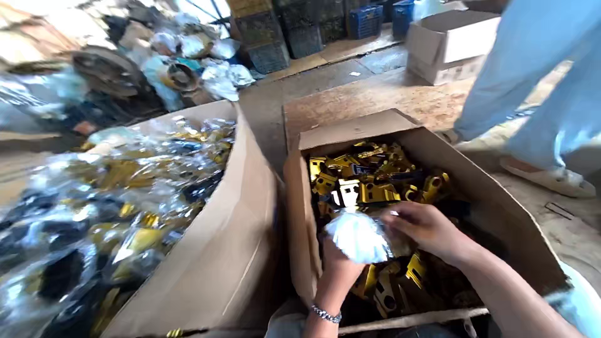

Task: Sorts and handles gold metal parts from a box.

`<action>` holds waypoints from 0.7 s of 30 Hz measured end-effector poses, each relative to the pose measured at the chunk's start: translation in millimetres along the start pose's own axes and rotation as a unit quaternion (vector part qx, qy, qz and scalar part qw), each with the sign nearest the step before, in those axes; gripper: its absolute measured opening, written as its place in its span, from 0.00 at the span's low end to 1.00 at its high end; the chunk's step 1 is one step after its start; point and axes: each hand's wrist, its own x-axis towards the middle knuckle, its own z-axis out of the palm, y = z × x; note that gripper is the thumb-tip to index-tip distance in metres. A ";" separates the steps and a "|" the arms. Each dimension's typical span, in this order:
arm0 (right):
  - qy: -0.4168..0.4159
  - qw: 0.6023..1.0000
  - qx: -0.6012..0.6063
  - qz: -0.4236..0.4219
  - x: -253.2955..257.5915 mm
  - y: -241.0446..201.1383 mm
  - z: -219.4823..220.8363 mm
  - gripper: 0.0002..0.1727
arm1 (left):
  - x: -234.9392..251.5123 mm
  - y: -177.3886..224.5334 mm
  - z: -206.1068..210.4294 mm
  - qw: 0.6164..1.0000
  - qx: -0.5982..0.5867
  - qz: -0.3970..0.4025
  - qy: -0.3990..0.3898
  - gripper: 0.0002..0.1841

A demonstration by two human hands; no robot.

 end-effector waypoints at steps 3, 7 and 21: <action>0.046 0.997 0.027 0.056 -4.5 16.4 6.7 0.13 | -1.4 8.5 -0.4 0.940 -0.317 -0.099 -0.079 0.27; 0.022 0.992 0.116 0.044 -13.2 18.1 -5.3 0.04 | 13.5 7.1 -4.6 0.883 -0.411 -0.204 -0.100 0.10; -0.060 0.996 0.069 -0.019 -12.2 22.9 -2.3 0.17 | 0.2 -21.2 -5.2 0.941 -0.297 -0.133 -0.095 0.16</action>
